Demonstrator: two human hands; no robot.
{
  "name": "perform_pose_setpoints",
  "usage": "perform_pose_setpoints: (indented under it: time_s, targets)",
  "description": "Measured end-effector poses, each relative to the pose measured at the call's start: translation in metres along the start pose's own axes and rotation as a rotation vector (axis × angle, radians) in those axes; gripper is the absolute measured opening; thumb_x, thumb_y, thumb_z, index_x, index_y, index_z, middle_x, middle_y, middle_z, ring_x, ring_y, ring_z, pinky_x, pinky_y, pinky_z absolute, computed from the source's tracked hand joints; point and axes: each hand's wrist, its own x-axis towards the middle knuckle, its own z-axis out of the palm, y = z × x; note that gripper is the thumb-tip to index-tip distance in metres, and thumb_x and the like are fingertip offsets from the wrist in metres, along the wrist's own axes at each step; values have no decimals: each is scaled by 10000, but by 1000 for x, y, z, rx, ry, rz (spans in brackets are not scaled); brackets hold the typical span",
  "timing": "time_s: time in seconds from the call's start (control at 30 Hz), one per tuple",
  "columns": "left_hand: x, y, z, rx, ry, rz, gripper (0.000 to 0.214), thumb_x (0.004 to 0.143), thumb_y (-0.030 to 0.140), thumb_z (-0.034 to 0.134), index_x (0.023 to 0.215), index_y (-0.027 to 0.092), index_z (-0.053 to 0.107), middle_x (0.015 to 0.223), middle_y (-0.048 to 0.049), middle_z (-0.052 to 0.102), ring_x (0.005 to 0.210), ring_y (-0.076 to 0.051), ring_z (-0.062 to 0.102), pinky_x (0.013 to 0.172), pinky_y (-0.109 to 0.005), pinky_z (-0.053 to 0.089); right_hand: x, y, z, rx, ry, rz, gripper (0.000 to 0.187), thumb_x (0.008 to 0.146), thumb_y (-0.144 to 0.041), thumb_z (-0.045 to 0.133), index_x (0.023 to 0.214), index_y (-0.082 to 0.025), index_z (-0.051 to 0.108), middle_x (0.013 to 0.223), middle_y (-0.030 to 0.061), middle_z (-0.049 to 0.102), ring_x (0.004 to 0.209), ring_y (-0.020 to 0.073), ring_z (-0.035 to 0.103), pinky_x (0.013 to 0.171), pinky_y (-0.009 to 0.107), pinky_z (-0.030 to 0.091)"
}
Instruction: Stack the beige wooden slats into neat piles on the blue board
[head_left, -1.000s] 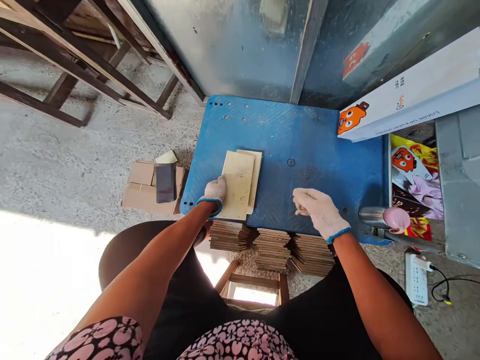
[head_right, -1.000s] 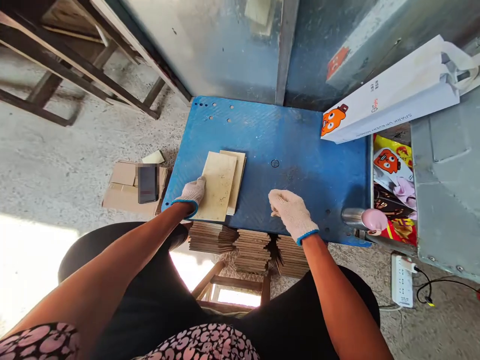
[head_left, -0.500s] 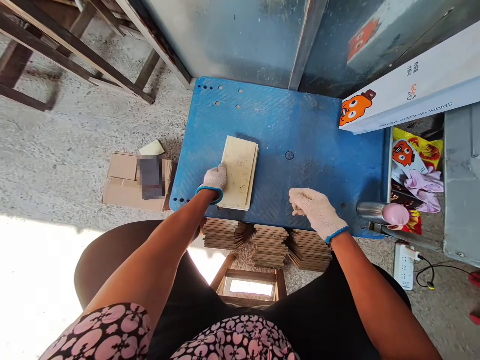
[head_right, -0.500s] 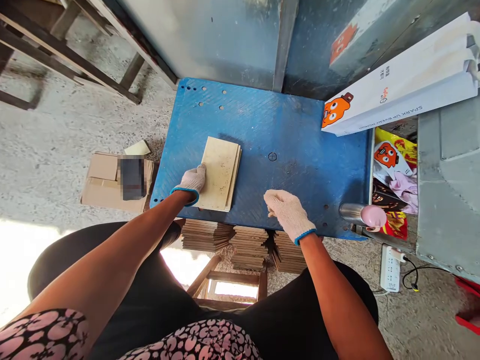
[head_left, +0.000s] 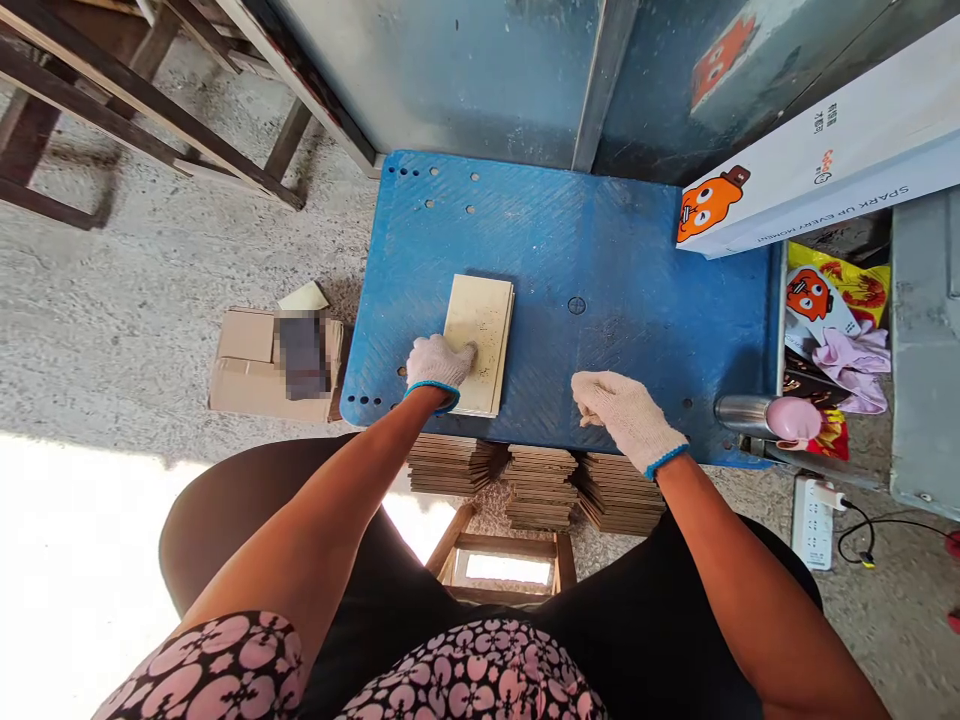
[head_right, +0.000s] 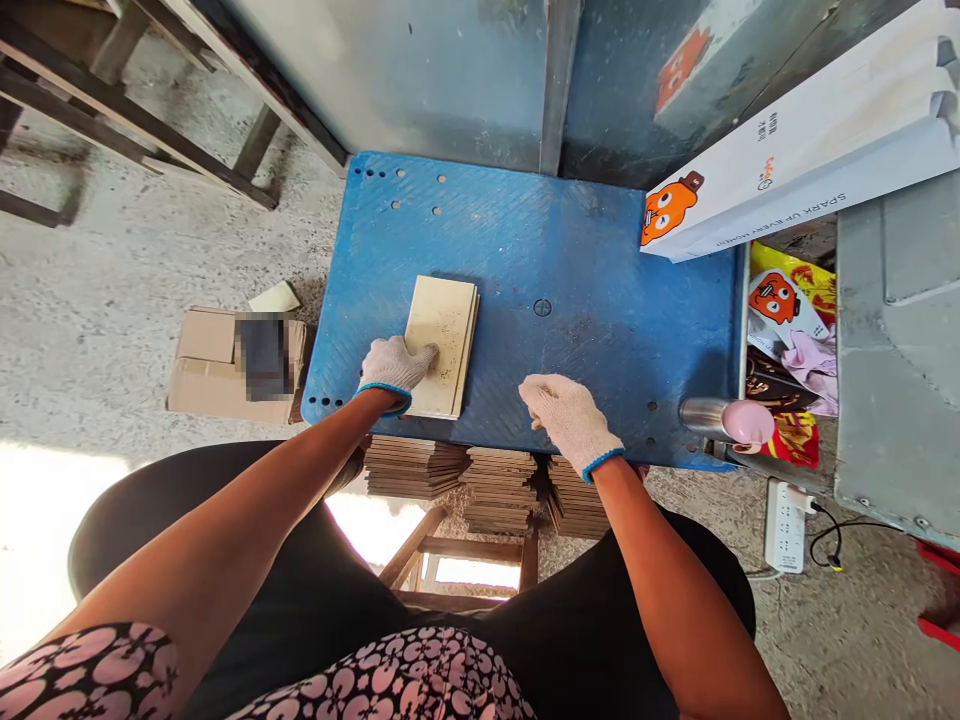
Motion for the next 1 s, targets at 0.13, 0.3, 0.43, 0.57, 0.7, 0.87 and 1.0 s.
perform_pose_setpoints:
  time_s: [0.13, 0.3, 0.43, 0.57, 0.7, 0.87, 1.0]
  targets:
    - [-3, 9, -4, -40, 77, -19, 830, 780, 672, 603, 1351, 78, 502, 1269, -270, 567, 1180, -403, 584, 976, -475, 494, 2, 2, 0, 6, 7, -9, 303, 793, -509, 639, 748, -210, 657, 647, -20, 543, 626, 125, 524, 674, 279, 514]
    - [-3, 33, 5, -41, 89, -3, 1133, 678, 686, 695, 1532, 102, 234, 1432, -258, 450, 1350, -406, 425, 1064, -514, 418, 4, 6, 0, 38, 22, -23, 303, 756, -514, 684, 746, -211, 673, 639, -10, 579, 622, 131, 545, 649, 267, 503]
    - [1, 48, 15, -31, 27, -31, 1322, 565, 736, 749, 1566, 113, 152, 1538, -287, 292, 1408, -434, 332, 1078, -547, 392, 4, 8, 0, 4, 23, -36, 300, 772, -513, 666, 745, -215, 674, 646, -12, 591, 628, 133, 557, 655, 267, 493]
    - [9, 51, 17, -13, 8, -87, 1310, 578, 671, 779, 1575, 108, 141, 1476, -291, 358, 1334, -432, 429, 1037, -537, 436, 3, 5, 0, -22, 32, -28, 297, 785, -512, 654, 745, -218, 670, 661, -10, 597, 628, 136, 560, 649, 270, 482]
    - [17, 53, 16, 2, -33, -106, 1299, 604, 618, 790, 1579, 82, 119, 1402, -292, 424, 1289, -436, 476, 1015, -525, 462, 2, 2, 0, -31, 21, -11, 278, 789, -501, 660, 756, -225, 676, 682, -4, 611, 630, 138, 559, 645, 273, 479]
    - [16, 60, 17, 6, -31, -124, 1275, 602, 601, 797, 1572, 110, 131, 1389, -280, 430, 1280, -434, 478, 998, -522, 471, 2, 2, -1, -43, 23, -17, 279, 788, -505, 660, 798, -229, 696, 692, -5, 621, 636, 137, 559, 650, 273, 483]
    - [10, 65, 18, -6, -21, -153, 1276, 589, 579, 814, 1559, 98, 138, 1390, -279, 412, 1287, -436, 457, 1015, -546, 449, 3, 3, -1, -39, 29, -34, 303, 784, -518, 659, 761, -217, 685, 688, -2, 615, 648, 139, 559, 648, 270, 486]
